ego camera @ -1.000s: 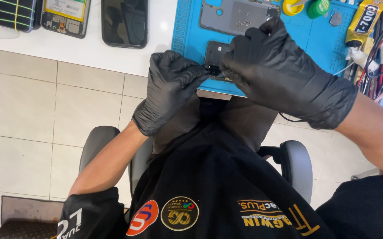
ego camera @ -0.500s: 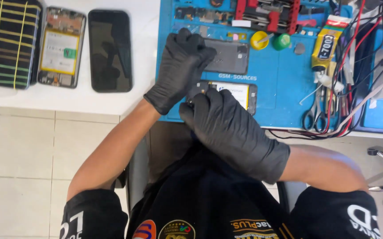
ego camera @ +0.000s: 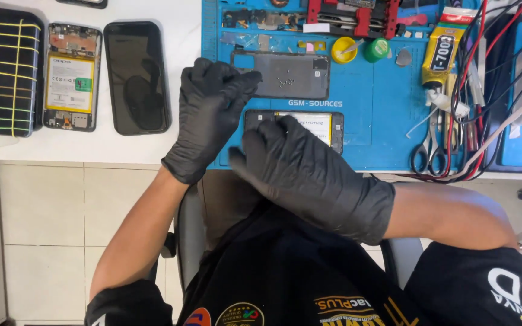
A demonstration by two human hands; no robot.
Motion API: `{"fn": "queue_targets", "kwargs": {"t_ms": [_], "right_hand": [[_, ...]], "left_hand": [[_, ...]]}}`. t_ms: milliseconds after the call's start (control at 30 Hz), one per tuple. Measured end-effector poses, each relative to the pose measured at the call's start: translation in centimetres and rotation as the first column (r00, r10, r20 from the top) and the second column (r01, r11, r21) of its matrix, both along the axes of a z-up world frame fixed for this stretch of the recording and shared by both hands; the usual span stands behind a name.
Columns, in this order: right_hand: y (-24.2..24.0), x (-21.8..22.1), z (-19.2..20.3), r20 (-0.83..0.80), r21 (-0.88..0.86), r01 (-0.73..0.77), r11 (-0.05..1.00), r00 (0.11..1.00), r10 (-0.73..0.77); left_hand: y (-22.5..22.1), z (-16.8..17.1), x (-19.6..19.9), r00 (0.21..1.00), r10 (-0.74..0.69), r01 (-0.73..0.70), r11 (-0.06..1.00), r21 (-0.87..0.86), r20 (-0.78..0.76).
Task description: The person removes the back cover of a smartphone and uses a screwdriver to unscrew internal components. They then use a red-handled tool to pry and disconnect parts inside the device.
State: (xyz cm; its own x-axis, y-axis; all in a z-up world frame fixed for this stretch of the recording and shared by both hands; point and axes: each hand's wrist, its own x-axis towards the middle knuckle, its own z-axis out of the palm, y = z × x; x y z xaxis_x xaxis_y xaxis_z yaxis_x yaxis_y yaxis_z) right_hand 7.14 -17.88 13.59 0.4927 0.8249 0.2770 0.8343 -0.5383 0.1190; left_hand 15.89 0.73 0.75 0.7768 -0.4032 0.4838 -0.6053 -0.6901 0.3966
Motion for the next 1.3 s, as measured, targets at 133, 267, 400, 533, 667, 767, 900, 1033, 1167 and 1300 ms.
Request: {"fn": "queue_targets", "kwargs": {"t_ms": [133,267,400,533,667,767,900,1033,1167,1300], "right_hand": [[1.0,-1.0,-1.5,0.211,-0.167,0.173,0.971,0.968,-0.136],[2.0,-2.6,-2.0,0.205,-0.097,0.197,0.976,0.963,-0.174],[1.4,-2.8,-2.4,0.171,-0.079,0.184,0.980,0.971,-0.169],[1.1,-2.9,-2.9,0.215,-0.084,0.206,0.975,0.959,-0.184],[1.1,-2.7,-3.2,0.157,-0.073,0.165,0.984,0.976,-0.152],[1.2,-2.8,-4.2,0.195,-0.023,0.197,0.980,0.962,-0.189],[1.2,-2.2,-2.3,0.206,-0.019,0.190,0.982,0.961,-0.183],[0.9,-2.2,-2.2,0.178,-0.047,0.183,0.982,0.969,-0.172],[1.5,-2.5,-2.0,0.230,-0.067,0.194,0.979,0.958,-0.174],[1.8,-2.4,-2.6,0.238,-0.067,0.196,0.978,0.955,-0.175]], "left_hand": [[-3.7,-0.6,3.5,0.978,-0.178,0.181,0.983,-0.016,0.104],[-9.4,0.0,5.5,0.943,-0.285,0.272,0.957,0.098,0.169],[-12.8,-2.6,7.3,0.915,-0.295,0.245,0.949,0.200,0.275],[-13.5,-3.2,7.4,0.904,-0.293,0.205,0.936,0.288,0.311],[-14.1,-3.1,7.1,0.884,-0.289,0.144,0.916,0.374,0.368],[-14.4,-3.8,7.6,0.858,-0.313,0.126,0.897,0.424,0.407],[-12.9,-2.0,8.6,0.811,-0.286,0.052,0.904,0.424,0.510],[-8.5,-0.3,9.4,0.877,-0.325,0.195,0.914,0.357,0.354],[-5.6,-2.0,9.4,0.886,-0.338,0.221,0.910,0.352,0.318],[-5.2,-2.8,9.0,0.881,-0.325,0.143,0.875,0.462,0.343]]}}
